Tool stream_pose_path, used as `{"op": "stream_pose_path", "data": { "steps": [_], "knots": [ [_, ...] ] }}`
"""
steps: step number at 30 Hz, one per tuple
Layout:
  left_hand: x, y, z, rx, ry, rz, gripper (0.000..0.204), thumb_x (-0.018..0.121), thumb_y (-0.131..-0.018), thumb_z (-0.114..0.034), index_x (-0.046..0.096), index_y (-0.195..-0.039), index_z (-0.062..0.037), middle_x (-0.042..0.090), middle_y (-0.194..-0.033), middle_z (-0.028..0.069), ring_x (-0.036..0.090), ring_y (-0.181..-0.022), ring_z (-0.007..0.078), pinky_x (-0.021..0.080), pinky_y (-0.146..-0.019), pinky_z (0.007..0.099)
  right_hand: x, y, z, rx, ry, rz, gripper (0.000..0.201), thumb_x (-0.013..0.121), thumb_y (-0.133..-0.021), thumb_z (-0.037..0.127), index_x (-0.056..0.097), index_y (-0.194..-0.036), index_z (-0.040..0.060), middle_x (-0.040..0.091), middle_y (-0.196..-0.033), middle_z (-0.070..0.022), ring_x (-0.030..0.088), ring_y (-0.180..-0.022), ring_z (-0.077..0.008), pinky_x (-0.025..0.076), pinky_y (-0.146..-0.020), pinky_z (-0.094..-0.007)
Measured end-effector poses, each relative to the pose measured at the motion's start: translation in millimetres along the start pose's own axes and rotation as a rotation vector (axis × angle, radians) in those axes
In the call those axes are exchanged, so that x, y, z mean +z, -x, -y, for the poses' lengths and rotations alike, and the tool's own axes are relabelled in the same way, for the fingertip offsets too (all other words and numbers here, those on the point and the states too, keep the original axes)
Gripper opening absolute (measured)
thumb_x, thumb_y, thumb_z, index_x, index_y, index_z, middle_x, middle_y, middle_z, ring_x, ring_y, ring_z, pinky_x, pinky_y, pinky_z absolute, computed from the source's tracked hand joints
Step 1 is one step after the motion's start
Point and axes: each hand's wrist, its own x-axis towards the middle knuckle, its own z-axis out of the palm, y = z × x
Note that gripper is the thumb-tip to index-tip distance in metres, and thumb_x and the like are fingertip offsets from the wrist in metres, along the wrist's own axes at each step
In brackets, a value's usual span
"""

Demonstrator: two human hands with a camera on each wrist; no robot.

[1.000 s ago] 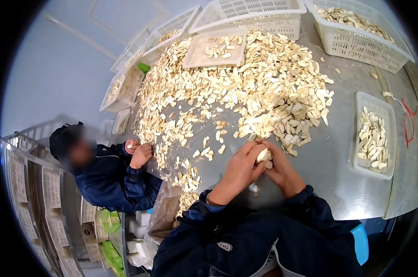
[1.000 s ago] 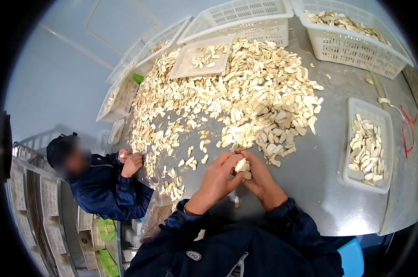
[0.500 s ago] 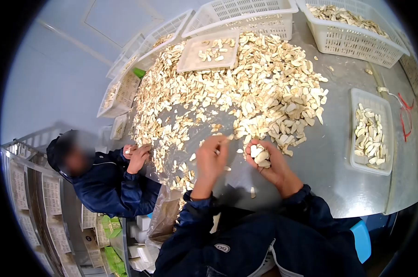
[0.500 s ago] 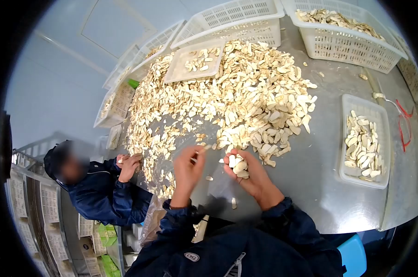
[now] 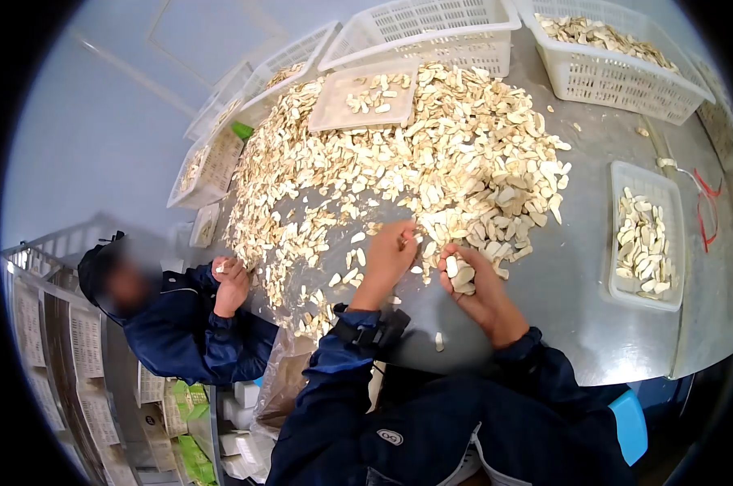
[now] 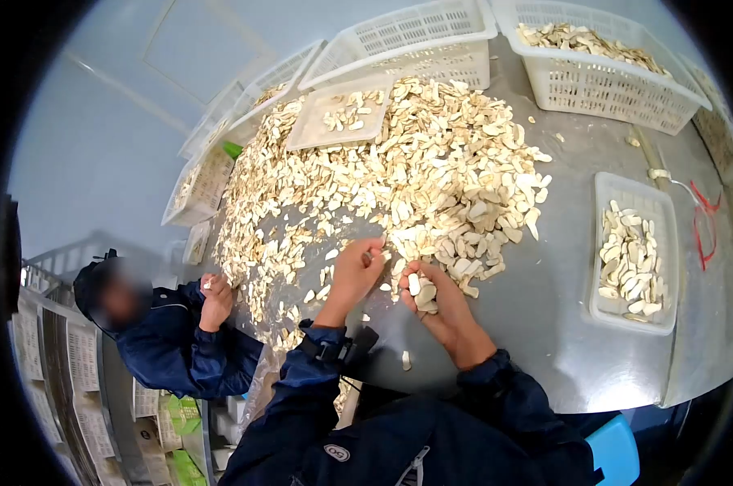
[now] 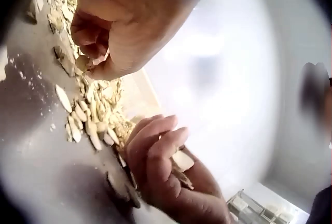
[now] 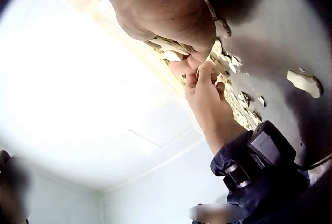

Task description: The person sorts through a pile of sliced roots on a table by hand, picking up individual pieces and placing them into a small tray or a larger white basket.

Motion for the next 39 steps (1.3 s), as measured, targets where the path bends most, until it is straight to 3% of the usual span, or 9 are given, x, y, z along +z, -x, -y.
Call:
{"op": "stream_pose_path", "data": {
  "steps": [8,11,14,15,19,22,28,37,39],
  "knots": [
    [-30,9,30,-0.096,0.163,-0.062,0.017,0.065,-0.095,-0.013,0.068,-0.105,0.0011,0.069,-0.086,0.0019,0.059,-0.072,0.0056,0.046,-0.064,0.0212,1,-1,-8,0.014,0.020,0.028,0.023,0.055,-0.100,0.025,0.057,-0.114,0.0070,0.065,-0.110,-0.0069,0.066,-0.099,-0.0188,0.057,-0.086,-0.0327],
    [-42,11,-28,-0.315,0.789,0.184,0.017,0.064,-0.096,-0.012,0.066,-0.106,0.0020,0.068,-0.089,0.0006,0.059,-0.074,0.0055,0.045,-0.063,0.0213,7,3,-7,0.018,0.016,0.027,0.023,0.056,-0.100,0.025,0.057,-0.115,0.0079,0.065,-0.111,-0.0070,0.066,-0.100,-0.0196,0.057,-0.088,-0.0338],
    [-18,2,5,0.000,0.443,0.245,0.016,0.064,-0.096,-0.012,0.065,-0.108,-0.0007,0.067,-0.092,0.0003,0.059,-0.075,0.0068,0.045,-0.062,0.0229,7,1,-9,-0.039,0.022,0.021,0.022,0.056,-0.099,0.025,0.057,-0.114,0.0090,0.065,-0.104,-0.0041,0.066,-0.093,-0.0159,0.056,-0.082,-0.0305],
    [-8,5,-6,0.052,0.317,0.120,0.016,0.068,-0.092,-0.015,0.066,-0.102,-0.0031,0.065,-0.086,0.0031,0.059,-0.070,0.0116,0.046,-0.061,0.0275,5,0,-7,-0.073,0.039,0.012,0.021,0.056,-0.099,0.025,0.057,-0.113,0.0093,0.064,-0.102,-0.0031,0.065,-0.091,-0.0145,0.055,-0.079,-0.0292],
    [10,7,-17,0.115,-0.147,0.166,0.023,0.075,-0.082,-0.020,0.063,-0.091,-0.0022,0.058,-0.079,0.0120,0.060,-0.066,0.0242,0.049,-0.061,0.0360,-4,-5,1,-0.200,0.044,-0.038,0.019,0.057,-0.099,0.025,0.058,-0.112,0.0109,0.061,-0.092,0.0016,0.062,-0.079,-0.0098,0.051,-0.068,-0.0251],
    [13,10,-21,0.127,-0.211,0.168,0.022,0.073,-0.082,-0.018,0.064,-0.095,-0.0024,0.061,-0.082,0.0118,0.062,-0.067,0.0246,0.051,-0.063,0.0359,-1,-1,6,-0.216,0.028,-0.074,0.019,0.057,-0.099,0.024,0.058,-0.112,0.0111,0.061,-0.091,0.0020,0.061,-0.077,-0.0095,0.050,-0.064,-0.0247],
    [12,11,-8,0.169,-0.110,0.099,0.028,0.073,-0.081,-0.015,0.066,-0.106,-0.0031,0.064,-0.086,0.0112,0.064,-0.071,0.0230,0.052,-0.065,0.0336,0,0,6,-0.171,0.064,-0.041,0.019,0.058,-0.098,0.023,0.058,-0.113,0.0107,0.061,-0.090,0.0016,0.060,-0.076,-0.0093,0.049,-0.062,-0.0237],
    [-11,12,-25,-0.077,-0.071,0.204,0.026,0.069,-0.090,-0.013,0.064,-0.113,-0.0031,0.064,-0.076,0.0025,0.060,-0.065,0.0119,0.047,-0.060,0.0255,-4,-1,5,-0.146,0.070,-0.042,0.021,0.057,-0.098,0.023,0.059,-0.113,0.0097,0.062,-0.094,-0.0002,0.063,-0.085,-0.0124,0.052,-0.069,-0.0249],
    [-16,12,-30,-0.139,0.377,0.237,0.022,0.067,-0.094,-0.015,0.065,-0.112,-0.0026,0.064,-0.078,-0.0009,0.057,-0.066,0.0076,0.045,-0.059,0.0229,5,3,5,-0.107,0.088,-0.117,0.021,0.057,-0.098,0.024,0.059,-0.113,0.0097,0.064,-0.096,-0.0012,0.065,-0.089,-0.0140,0.053,-0.073,-0.0258]
  ]
}}
